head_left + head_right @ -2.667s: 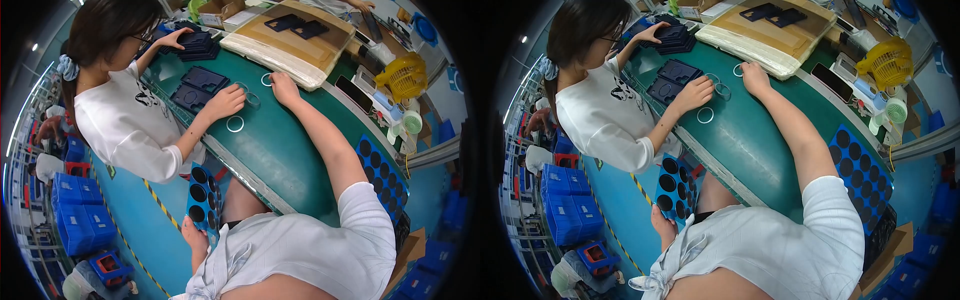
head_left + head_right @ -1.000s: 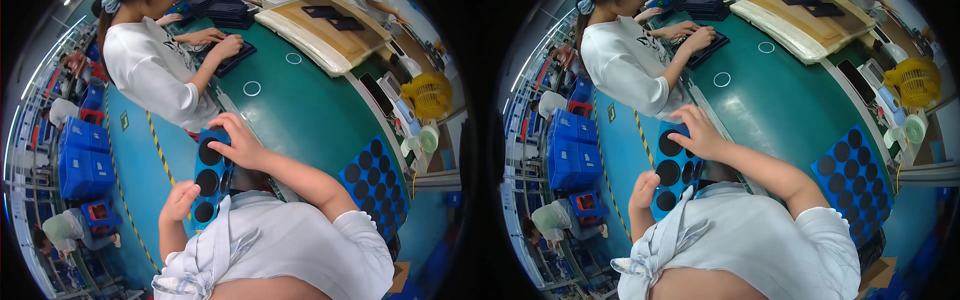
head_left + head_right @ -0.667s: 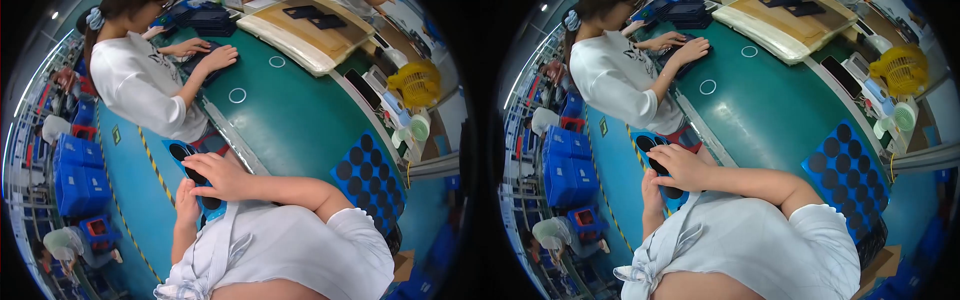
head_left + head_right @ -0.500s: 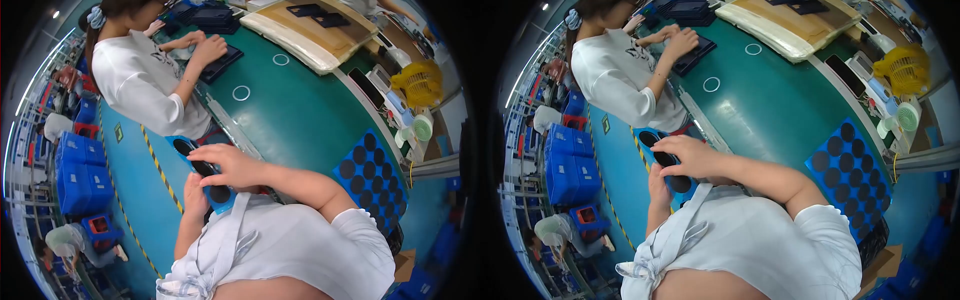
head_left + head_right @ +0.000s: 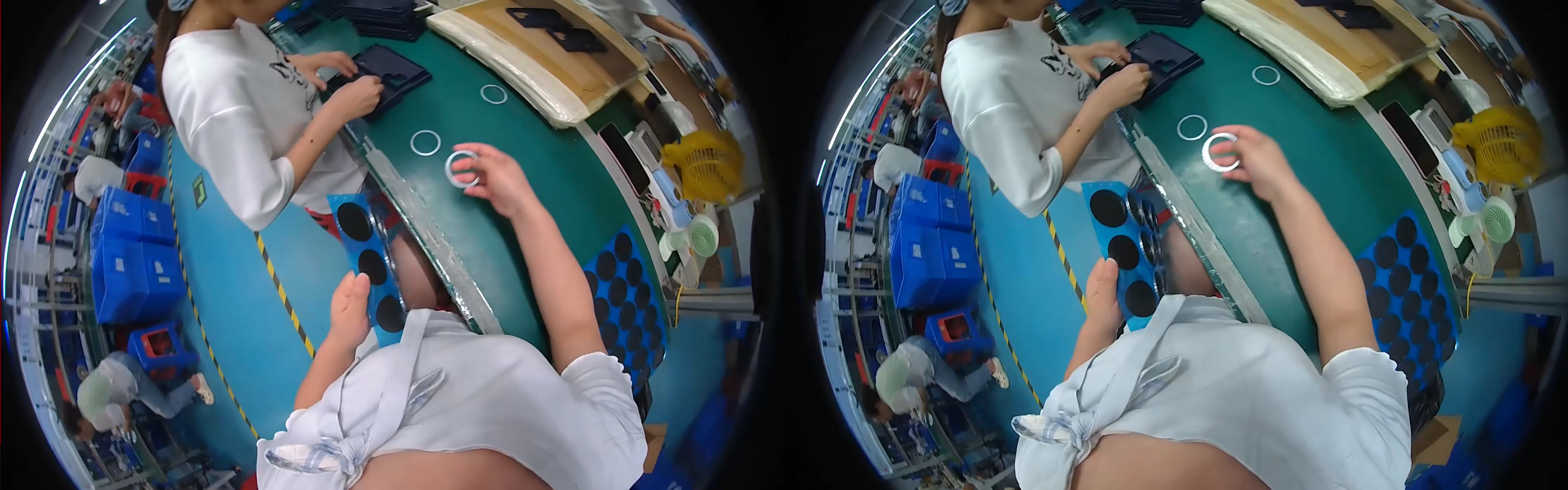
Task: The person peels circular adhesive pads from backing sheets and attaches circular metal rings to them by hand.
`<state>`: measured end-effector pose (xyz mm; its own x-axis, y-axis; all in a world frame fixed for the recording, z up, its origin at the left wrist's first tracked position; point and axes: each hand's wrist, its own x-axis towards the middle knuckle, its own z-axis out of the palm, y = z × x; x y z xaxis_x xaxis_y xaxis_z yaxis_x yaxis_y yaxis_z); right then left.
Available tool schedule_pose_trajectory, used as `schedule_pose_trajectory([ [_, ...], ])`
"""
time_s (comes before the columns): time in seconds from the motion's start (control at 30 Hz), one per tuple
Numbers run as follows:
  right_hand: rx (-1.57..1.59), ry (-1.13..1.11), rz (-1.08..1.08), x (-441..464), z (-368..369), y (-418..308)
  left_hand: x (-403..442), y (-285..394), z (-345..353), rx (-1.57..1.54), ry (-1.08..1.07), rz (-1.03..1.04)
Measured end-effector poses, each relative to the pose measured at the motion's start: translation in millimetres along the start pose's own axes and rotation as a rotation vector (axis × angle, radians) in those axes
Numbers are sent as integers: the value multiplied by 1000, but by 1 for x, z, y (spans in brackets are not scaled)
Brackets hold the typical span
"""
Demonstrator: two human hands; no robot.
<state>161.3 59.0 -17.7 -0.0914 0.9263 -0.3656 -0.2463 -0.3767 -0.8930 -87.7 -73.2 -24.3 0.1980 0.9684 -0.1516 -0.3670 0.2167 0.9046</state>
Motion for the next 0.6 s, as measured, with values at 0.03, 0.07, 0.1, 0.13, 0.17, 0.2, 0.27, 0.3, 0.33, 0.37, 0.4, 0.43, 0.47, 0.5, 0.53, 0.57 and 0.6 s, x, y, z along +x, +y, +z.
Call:
schedule_pose_trajectory([
  [0.03, -22, 71, 12, 11, -15, -1, 1, -1, -2, -1, -17, -5],
  [0.07, -43, 142, 23, 21, -28, -1, 3, -2, -4, 28, 10, -10],
  [0.1, -21, 171, 35, 30, -37, 0, 4, -4, -4, 56, 37, -15],
  [0.13, -46, 212, -12, 35, -39, 3, 4, -5, -4, 33, 33, -14],
  [0.17, -162, 268, -103, 40, -39, 6, 6, -4, -1, 45, 25, -17],
  [0.2, -281, 319, -192, 44, -38, 8, 6, -2, 2, 56, 23, -16],
  [0.27, -571, 382, -252, 45, -37, 11, 9, 0, 4, 42, -3, -22],
  [0.3, -993, 571, -470, 33, -26, 9, 10, -1, 5, 31, -31, -44],
  [0.33, -1411, 753, -698, 20, -14, 6, 11, -1, 7, 21, -54, -64],
  [0.37, -1338, 617, -708, 7, -2, 1, 12, 3, 13, 61, -51, -57],
  [0.4, -1333, 593, -717, -3, 12, 2, 13, -2, 15, 42, -31, -88],
  [0.43, -1068, 212, -744, -12, 27, 5, 14, -6, 9, 207, -79, -56],
  [0.47, -783, -147, -741, -16, 40, 10, 15, -11, 3, 376, -132, -30],
  [0.5, -772, -158, -739, -14, 52, 17, 16, -16, 0, 342, -220, -52],
  [0.53, -601, -192, -741, -10, 62, 26, 19, -16, 9, 469, -244, 92],
  [0.57, -435, -222, -743, -6, 65, 33, 19, -16, 12, 462, -283, 101],
  [0.6, -435, -222, -748, -4, 64, 40, 19, -14, 15, 456, -323, 111],
])
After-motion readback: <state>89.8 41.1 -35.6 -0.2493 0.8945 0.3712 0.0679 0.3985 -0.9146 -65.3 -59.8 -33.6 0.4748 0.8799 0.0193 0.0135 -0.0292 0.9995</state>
